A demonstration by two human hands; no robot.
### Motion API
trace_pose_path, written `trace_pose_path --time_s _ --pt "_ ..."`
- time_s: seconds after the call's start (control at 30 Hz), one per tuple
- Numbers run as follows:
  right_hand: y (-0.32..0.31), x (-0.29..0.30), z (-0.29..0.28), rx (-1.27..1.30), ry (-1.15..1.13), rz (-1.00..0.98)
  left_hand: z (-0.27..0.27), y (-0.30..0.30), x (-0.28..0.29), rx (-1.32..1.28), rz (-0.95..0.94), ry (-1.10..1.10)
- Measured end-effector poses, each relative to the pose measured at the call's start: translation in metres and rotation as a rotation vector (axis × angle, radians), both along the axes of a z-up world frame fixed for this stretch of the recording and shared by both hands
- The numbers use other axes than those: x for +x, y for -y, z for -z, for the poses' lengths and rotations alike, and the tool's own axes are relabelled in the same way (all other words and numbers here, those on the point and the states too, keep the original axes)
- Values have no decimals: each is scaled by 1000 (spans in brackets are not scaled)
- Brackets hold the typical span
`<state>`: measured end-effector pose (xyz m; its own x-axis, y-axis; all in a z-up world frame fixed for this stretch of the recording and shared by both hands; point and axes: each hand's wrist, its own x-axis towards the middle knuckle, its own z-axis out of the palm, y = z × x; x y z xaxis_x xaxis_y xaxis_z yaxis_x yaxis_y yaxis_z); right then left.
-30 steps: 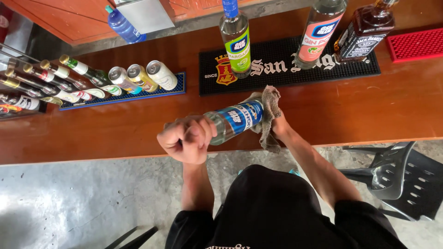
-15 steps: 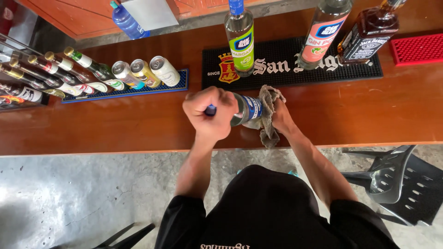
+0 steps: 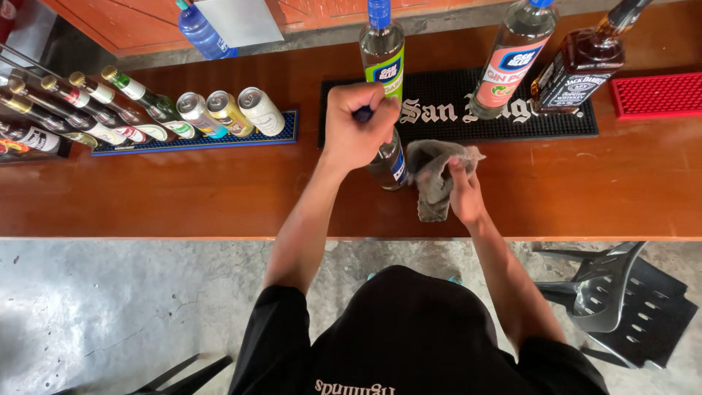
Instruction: Cleaning a bar counter by wiping down the surface and beverage bottles.
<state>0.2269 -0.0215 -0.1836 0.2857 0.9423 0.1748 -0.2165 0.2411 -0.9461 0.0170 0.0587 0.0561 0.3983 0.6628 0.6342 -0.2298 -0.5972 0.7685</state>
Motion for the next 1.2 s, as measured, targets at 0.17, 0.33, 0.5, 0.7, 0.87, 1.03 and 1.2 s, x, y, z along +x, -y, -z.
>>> trace_pose_path --time_s 0.17,0.33,0.5,0.7,0.87,1.03,1.2 --pt "13 12 36 86 -183 -18 -3 -24 4 -86 295 -68" --pt "30 9 -5 172 -168 26 -17 -28 7 -41 517 -152" --pt "47 -2 -78 280 -100 -28 -11 -21 11 122 534 -128" --pt "44 -15 -129 459 -9 -11 35 13 -1 186 213 29" --pt "10 -23 -185 604 739 93 117 53 11 -207 93 291" --pt "-25 -70 -241 592 958 46 145 45 27 -174 -272 20" --pt "-55 -63 -219 365 587 -114 175 13 12 -301 -158 -143"
